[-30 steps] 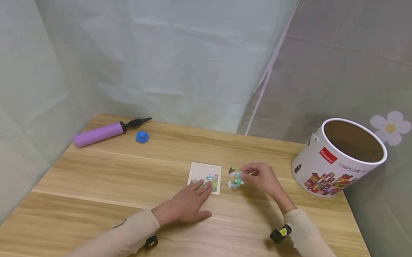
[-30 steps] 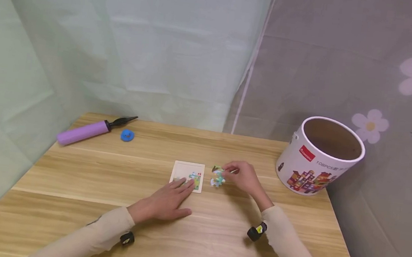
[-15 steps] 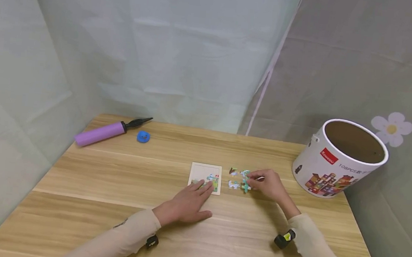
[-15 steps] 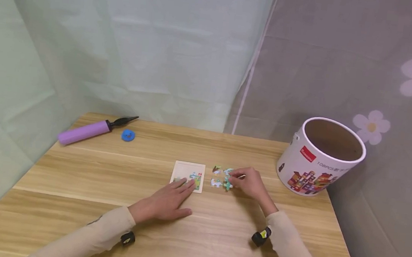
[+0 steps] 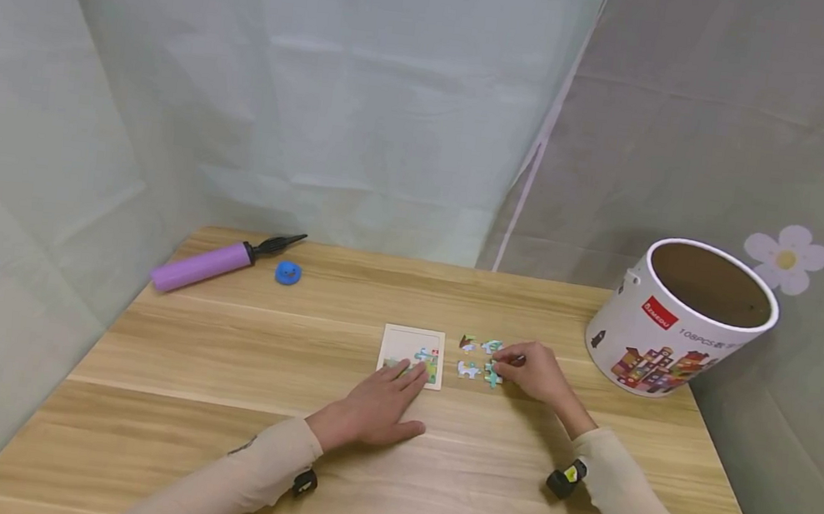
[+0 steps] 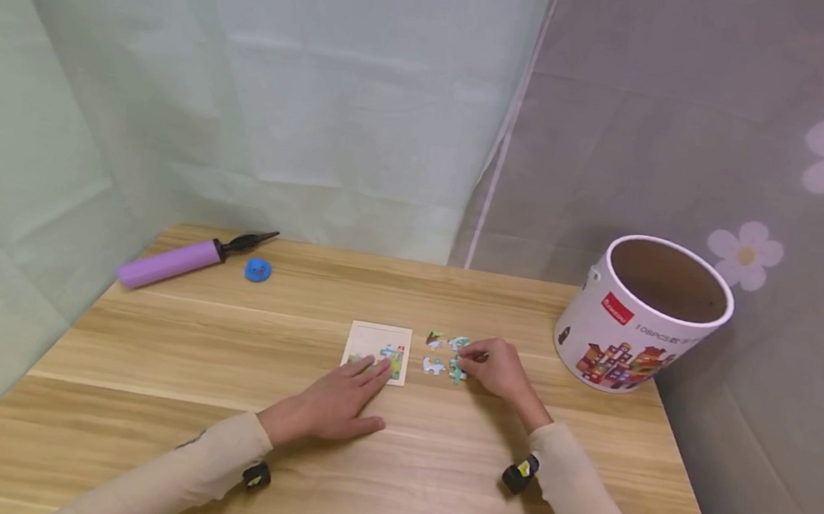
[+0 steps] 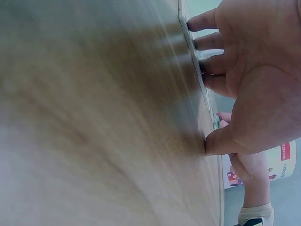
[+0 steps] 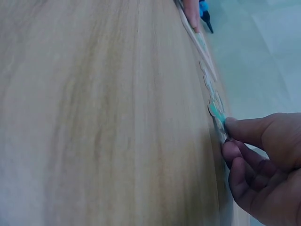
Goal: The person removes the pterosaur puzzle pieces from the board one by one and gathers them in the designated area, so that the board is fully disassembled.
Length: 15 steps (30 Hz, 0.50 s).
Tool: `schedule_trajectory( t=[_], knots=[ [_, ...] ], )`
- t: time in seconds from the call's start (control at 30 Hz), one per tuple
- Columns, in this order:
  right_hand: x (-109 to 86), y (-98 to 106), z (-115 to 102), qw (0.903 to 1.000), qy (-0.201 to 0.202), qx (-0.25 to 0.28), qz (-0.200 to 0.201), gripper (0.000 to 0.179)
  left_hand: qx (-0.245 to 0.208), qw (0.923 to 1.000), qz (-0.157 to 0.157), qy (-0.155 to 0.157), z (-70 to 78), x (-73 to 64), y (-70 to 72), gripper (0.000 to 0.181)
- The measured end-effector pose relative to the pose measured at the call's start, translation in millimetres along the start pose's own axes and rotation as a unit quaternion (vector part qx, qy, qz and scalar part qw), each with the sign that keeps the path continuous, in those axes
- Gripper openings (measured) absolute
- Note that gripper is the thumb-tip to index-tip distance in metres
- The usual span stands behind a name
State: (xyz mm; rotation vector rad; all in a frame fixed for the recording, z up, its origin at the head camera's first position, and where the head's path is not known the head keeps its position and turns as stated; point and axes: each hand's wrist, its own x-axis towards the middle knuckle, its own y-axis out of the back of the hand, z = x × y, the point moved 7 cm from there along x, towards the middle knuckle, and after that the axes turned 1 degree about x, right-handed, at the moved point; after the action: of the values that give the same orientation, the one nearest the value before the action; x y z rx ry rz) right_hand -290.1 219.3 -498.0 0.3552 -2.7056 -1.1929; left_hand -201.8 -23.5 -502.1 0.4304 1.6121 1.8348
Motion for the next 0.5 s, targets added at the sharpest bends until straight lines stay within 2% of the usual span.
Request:
schedule_trajectory(
  t=[0.4,0.5],
  knots=[
    [-0.6,-1.9,-2.5,0.9997,-0.01,-0.01,-0.017,0.012,0.006,1.0,-0.001,0.0,-0.5,1.5,0.3,0.079],
    [0.7,-0.1,-6.1,0.9999,-0.002,-0.008,-0.014,0.012,0.006,1.0,0.002,-0.001,0.1,1.0,1.7,0.079]
  ],
)
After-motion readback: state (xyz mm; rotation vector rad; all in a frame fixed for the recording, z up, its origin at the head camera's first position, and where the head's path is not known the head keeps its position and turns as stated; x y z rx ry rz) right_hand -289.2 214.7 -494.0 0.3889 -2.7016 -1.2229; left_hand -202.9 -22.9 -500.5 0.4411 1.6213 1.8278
